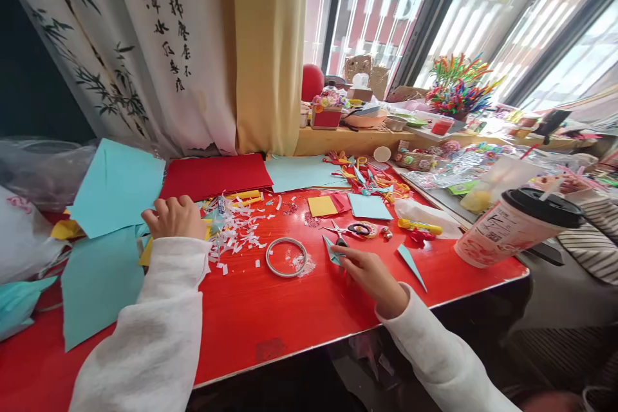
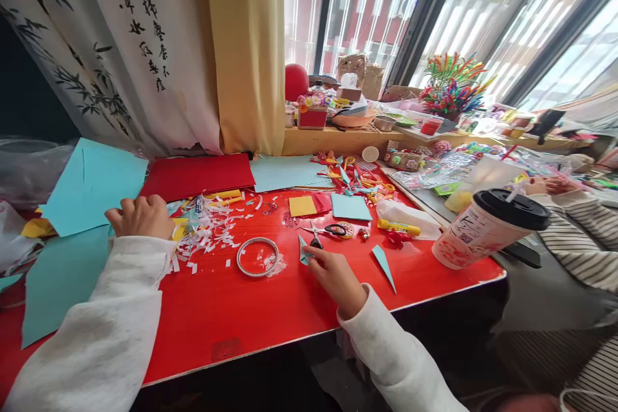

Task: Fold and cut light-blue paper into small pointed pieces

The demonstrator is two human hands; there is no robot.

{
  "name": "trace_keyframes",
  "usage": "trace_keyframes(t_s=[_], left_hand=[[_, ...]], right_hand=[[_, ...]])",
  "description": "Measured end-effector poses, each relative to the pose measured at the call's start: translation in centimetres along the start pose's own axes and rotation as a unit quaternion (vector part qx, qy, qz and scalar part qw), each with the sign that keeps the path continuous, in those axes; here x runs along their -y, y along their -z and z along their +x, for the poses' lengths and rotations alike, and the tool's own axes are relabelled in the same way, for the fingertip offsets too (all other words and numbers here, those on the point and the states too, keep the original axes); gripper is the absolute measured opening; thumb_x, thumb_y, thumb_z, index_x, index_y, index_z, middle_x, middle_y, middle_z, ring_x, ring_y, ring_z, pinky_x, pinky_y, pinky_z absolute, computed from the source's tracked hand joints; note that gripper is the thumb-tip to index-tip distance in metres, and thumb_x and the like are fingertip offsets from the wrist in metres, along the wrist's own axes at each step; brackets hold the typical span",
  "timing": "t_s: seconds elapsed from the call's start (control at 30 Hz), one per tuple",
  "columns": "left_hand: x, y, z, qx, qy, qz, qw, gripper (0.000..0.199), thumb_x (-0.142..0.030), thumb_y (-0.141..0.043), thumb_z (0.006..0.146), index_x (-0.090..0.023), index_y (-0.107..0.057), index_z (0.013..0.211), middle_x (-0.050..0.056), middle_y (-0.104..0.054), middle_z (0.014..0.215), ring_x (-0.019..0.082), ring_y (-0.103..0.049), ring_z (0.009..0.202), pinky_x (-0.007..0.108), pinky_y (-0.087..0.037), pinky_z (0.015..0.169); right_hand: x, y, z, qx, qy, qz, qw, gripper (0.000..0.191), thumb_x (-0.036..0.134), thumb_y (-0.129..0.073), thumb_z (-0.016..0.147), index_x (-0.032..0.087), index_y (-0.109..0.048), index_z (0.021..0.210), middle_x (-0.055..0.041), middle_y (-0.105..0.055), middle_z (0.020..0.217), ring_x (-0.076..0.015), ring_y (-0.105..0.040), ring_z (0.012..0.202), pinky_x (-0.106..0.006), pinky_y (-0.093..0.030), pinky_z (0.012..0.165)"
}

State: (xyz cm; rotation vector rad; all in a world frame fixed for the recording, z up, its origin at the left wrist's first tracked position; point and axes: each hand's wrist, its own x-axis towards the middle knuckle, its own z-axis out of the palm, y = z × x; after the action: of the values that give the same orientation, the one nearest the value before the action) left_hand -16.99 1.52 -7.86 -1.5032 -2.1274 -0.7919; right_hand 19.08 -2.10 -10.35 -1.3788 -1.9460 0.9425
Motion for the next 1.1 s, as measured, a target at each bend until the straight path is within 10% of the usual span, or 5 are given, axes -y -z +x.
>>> trace_keyframes(t_s=[0.17,0.37,0.67,0.87,1.1], left_hand=[[1.3,-0.4,-0.1,0.07,-0.059,-0.016,0.996,0.02,-0.025,-0.039,0.075,-0.018,-0.039,0.056,0.003,-0.037,0.053,0.031,-0.044,0.085,0.047,-0.021,0.068],[-1.6,0.6,-0.2,0.005,-0.015,-0.067,0.998,0.012,-0.024,-0.042,0.075,-0.016,-0.05,0.072,0.012,-0.052,0.085,0.04,-0.034,0.104,0.054,-0.022,0.073],[-9.0,-0.3,-4.5,0.018,-0.291,-0.033,0.956,0.028,-0.008,-0.037,0.076,-0.018,-0.059,0.09,0.014,-0.061,0.093,0.029,-0.049,0.098,0.047,-0.029,0.082],[-7.4,-1.7,-4.4,-0.03,-0.232,-0.043,0.971,0.04,-0.012,-0.045,0.072,-0.017,-0.053,0.111,0.018,-0.042,0.127,0.035,-0.031,0.121,0.055,-0.02,0.092],[-8.1,-1.5,-4.8,-0.017,-0.243,-0.049,0.969,0.036,-0.016,-0.047,0.072,-0.015,-0.053,0.107,0.018,-0.041,0.127,0.036,-0.031,0.121,0.056,-0.016,0.095]], right_hand=[[-0.7,0.0,-1.3,-0.042,0.089,-0.143,0.985,0.029,0.026,-0.051,0.076,0.021,-0.062,0.103,-0.006,-0.057,0.089,-0.0133,-0.057,0.069,-0.028,-0.048,0.066],[-0.2,-0.3,-2.5,-0.042,0.094,-0.167,0.981,0.026,0.028,-0.053,0.077,0.023,-0.056,0.102,-0.0047,-0.059,0.102,-0.0148,-0.059,0.078,-0.029,-0.047,0.072],[-0.1,-1.6,-3.2,-0.109,0.088,-0.2,0.97,0.016,0.036,-0.053,0.079,0.025,-0.056,0.091,-0.0055,-0.048,0.115,-0.0158,-0.058,0.078,-0.028,-0.048,0.059],[-2.7,1.3,-3.2,-0.28,0.07,-0.117,0.95,0.019,0.034,-0.046,0.083,0.02,-0.057,0.087,-0.0085,-0.051,0.095,-0.016,-0.055,0.075,-0.029,-0.049,0.063],[-7.8,5.3,-4.7,-0.34,-0.036,-0.31,0.887,0.042,0.035,-0.051,0.079,0.016,-0.051,0.116,-0.0136,-0.058,0.109,-0.0283,-0.053,0.101,-0.043,-0.042,0.084]])
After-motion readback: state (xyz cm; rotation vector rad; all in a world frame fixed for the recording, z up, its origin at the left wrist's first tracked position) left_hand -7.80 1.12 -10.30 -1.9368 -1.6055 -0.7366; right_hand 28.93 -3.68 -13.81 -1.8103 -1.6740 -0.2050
